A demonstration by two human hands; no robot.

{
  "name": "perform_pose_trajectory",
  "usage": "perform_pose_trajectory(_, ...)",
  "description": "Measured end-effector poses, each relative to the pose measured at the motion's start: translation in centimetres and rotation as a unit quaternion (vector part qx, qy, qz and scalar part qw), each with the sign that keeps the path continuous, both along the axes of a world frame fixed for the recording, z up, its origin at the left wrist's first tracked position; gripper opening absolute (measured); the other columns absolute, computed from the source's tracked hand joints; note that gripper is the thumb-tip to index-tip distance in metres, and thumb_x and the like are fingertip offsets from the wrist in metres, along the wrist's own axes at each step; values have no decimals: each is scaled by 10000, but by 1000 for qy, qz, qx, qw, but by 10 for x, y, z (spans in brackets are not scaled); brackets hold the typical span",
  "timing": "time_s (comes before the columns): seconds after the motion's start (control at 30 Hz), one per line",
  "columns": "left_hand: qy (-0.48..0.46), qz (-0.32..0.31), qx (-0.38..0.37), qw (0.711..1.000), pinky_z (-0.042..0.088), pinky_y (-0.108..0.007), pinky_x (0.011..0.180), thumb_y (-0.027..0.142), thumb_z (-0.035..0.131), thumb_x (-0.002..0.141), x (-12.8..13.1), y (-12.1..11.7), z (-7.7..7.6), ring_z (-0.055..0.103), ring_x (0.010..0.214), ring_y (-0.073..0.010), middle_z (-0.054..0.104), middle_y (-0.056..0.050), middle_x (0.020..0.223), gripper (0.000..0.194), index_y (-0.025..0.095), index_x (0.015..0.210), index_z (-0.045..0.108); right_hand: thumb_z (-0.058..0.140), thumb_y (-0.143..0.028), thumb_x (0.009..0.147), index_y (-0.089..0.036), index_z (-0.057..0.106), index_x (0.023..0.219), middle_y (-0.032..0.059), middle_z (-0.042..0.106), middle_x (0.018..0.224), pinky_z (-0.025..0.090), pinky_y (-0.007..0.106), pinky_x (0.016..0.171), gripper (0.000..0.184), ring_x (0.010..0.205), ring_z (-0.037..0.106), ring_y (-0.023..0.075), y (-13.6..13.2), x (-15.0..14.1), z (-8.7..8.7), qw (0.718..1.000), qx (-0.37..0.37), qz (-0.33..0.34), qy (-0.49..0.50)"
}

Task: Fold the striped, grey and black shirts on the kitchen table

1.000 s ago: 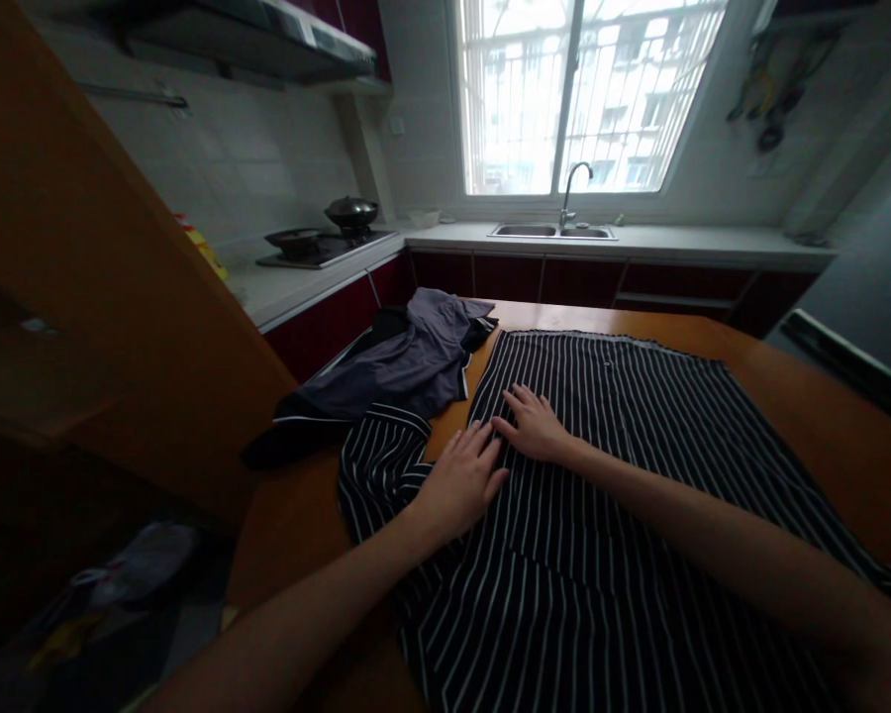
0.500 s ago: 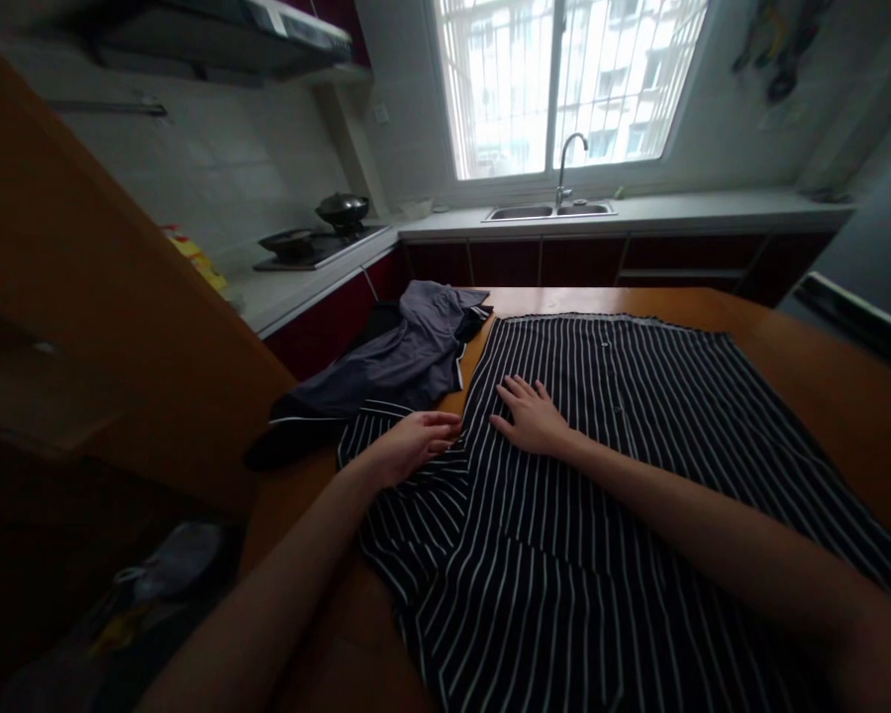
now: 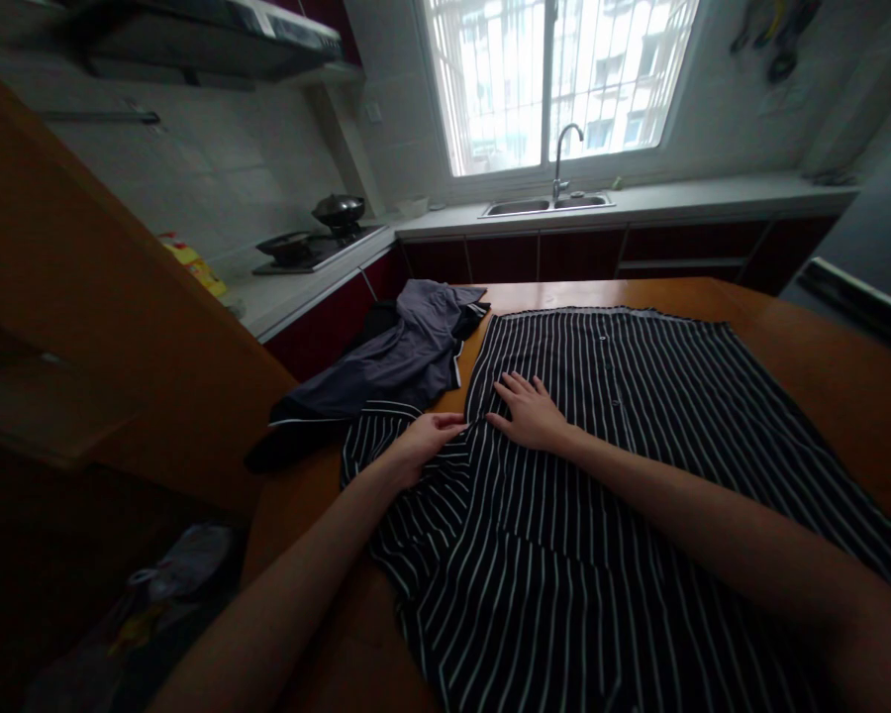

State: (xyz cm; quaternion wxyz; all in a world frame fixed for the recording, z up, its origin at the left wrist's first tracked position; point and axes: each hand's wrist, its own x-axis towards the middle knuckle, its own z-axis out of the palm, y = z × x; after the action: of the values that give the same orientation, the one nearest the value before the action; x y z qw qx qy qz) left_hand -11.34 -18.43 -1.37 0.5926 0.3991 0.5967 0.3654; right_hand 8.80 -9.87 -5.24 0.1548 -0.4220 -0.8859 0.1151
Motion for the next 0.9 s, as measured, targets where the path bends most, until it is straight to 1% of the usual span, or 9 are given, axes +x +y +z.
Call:
perform_pose_trajectory(0.13,91,17,58,994,522,-304,798,343,827,708,-6,2,0,687,845,-190,748,-73,949,401,128,1027,710,346,-650,971,-145,426,1513,167,321,1617,119,582,1212,745,1520,205,324,1,0,-1,1000,-2,1,-1)
perform_pose_trajectory(0.27,195,35,113,974,468,-246,645,256,735,756,-14,4,0,627,684,-148,653,10,731,424,125,1150,649,370,-636,969,-148,421,1517,160,317,1620,120,579,1214,736,1522,200,320,2,0,-2,1000,-2,2,-5)
perform_pose_trajectory(0.37,294,21,156,943,409,-222,572,185,666,775,-17,4,-4,558,600,-125,575,50,670,416,129,1185,621,388,-632,966,-145,424,1515,162,318,1619,123,582,1213,735,1522,198,322,1,0,-1,1000,-4,0,-6)
perform_pose_trajectory(0.5,403,-39,179,897,418,-241,597,94,600,783,-16,1,-8,577,613,-144,603,30,682,340,158,1113,652,379,-629,970,-141,436,1507,170,327,1614,135,588,1209,728,1517,212,326,1,0,0,1000,-1,-1,-2)
perform_pose_trajectory(0.6,462,-70,203,861,489,-296,729,104,574,831,-12,-4,-1,653,750,-199,684,-42,825,282,156,1090,671,442,-602,959,-158,452,1501,169,336,1610,143,595,1205,700,1515,220,332,0,1,0,1000,7,2,1)
perform_pose_trajectory(0.67,504,-53,272,818,496,-356,893,127,525,894,-4,-10,7,665,947,-243,697,-103,1024,271,147,1124,667,471,-593,951,-183,472,1491,159,338,1611,145,604,1201,677,1515,217,335,0,1,0,1000,11,6,3)
perform_pose_trajectory(0.73,524,-71,346,775,455,-383,1018,155,455,961,8,-18,15,625,1115,-251,666,-125,1191,294,153,1178,654,468,-581,956,-201,491,1480,143,342,1612,146,598,1204,647,1517,217,325,-1,2,0,999,14,29,4)
perform_pose_trajectory(0.8,525,-147,382,746,412,-385,1093,213,416,1012,22,-28,18,581,1226,-241,636,-114,1306,320,172,1239,638,439,-541,977,-204,486,1485,128,345,1613,144,577,1212,612,1517,226,300,-3,3,2,997,17,74,1)
perform_pose_trajectory(0.9,553,-245,359,711,339,-434,1167,350,454,1028,34,-42,11,471,1384,-278,527,-145,1479,421,144,1381,557,396,-466,1001,-210,445,1514,105,327,1623,129,556,1222,576,1518,233,268,-4,5,5,989,20,144,-9)
